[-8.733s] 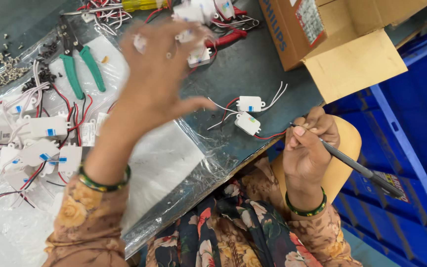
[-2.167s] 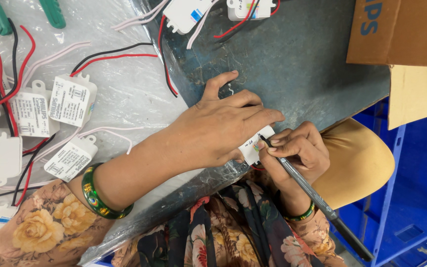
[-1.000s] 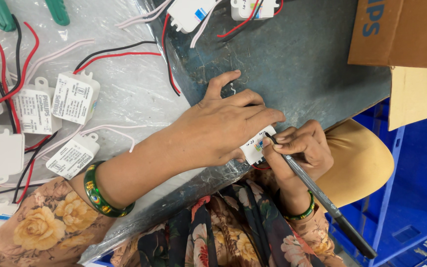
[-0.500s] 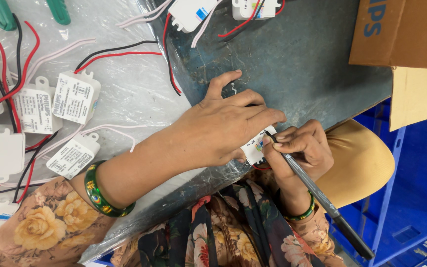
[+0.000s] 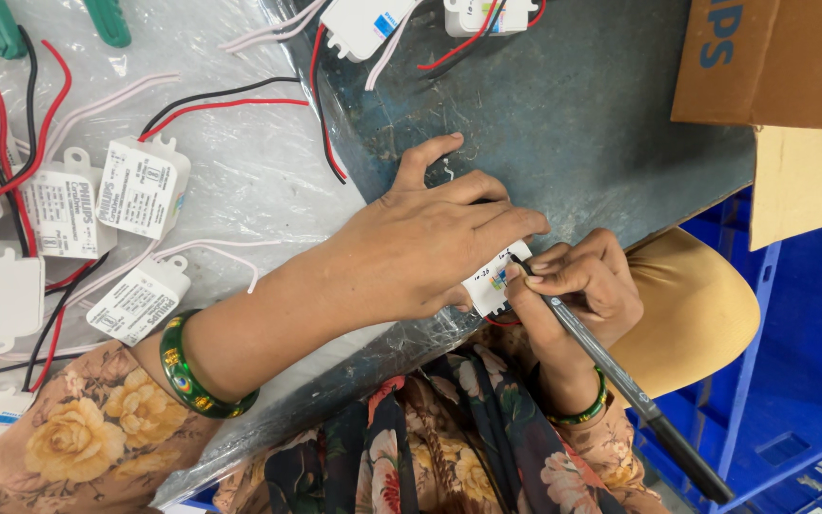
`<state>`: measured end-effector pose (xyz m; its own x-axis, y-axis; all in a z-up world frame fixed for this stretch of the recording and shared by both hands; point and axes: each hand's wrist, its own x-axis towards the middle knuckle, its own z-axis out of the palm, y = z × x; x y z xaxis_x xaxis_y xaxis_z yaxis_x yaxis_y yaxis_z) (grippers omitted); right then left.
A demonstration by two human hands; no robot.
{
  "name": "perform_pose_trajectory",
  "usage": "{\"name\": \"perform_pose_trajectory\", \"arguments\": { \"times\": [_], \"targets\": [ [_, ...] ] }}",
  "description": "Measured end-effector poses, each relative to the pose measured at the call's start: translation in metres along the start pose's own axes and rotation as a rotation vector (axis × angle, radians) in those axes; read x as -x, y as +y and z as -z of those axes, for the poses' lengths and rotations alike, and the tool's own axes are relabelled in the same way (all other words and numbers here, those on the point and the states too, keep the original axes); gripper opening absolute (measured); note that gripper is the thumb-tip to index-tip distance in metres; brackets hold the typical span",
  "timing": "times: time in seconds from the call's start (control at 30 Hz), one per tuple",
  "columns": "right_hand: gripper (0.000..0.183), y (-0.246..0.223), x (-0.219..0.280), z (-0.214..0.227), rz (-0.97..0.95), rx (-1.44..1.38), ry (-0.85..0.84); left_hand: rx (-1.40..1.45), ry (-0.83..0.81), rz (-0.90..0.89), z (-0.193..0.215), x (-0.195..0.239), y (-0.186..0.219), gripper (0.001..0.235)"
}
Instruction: The person uses a screwdriver to tighten screws on small white electronic modules with attached wires. They repeatedly pick up modules, secure the screws, and place them on the table. The process is repetitive and focused on securing the components.
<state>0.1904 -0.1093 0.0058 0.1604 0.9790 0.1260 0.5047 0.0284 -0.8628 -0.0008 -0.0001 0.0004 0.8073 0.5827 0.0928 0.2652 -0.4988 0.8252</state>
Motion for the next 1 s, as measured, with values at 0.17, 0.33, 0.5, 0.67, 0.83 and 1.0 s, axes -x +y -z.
{"name": "perform_pose_trajectory", "arguments": {
  "times": [0.17, 0.33, 0.5, 0.67, 0.83, 1.0],
  "targets": [
    [0.027, -0.003, 0.001, 0.0, -0.064, -0.035, 0.024, 0.004, 0.005, -0.002, 0.0, 0.0, 0.0, 0.087],
    [0.028, -0.004, -0.001, -0.002, -0.052, 0.005, 0.031, 0.018, 0.012, 0.001, 0.0, 0.0, 0.0, 0.086],
    [0.029, -0.004, -0.001, -0.002, -0.043, 0.023, 0.025, 0.015, 0.011, -0.002, -0.001, 0.001, 0.0, 0.086],
    [0.028, -0.003, -0.001, 0.0, -0.054, -0.011, 0.017, 0.009, 0.013, -0.007, 0.001, 0.0, 0.0, 0.086],
    [0.027, 0.003, 0.003, 0.001, -0.041, -0.077, 0.03, 0.009, 0.001, -0.004, 0.001, 0.0, 0.0, 0.087],
    [0.021, 0.017, -0.002, -0.006, -0.031, -0.643, 0.223, -0.007, 0.015, -0.028, 0.0, 0.002, -0.002, 0.088]
  ]
}}
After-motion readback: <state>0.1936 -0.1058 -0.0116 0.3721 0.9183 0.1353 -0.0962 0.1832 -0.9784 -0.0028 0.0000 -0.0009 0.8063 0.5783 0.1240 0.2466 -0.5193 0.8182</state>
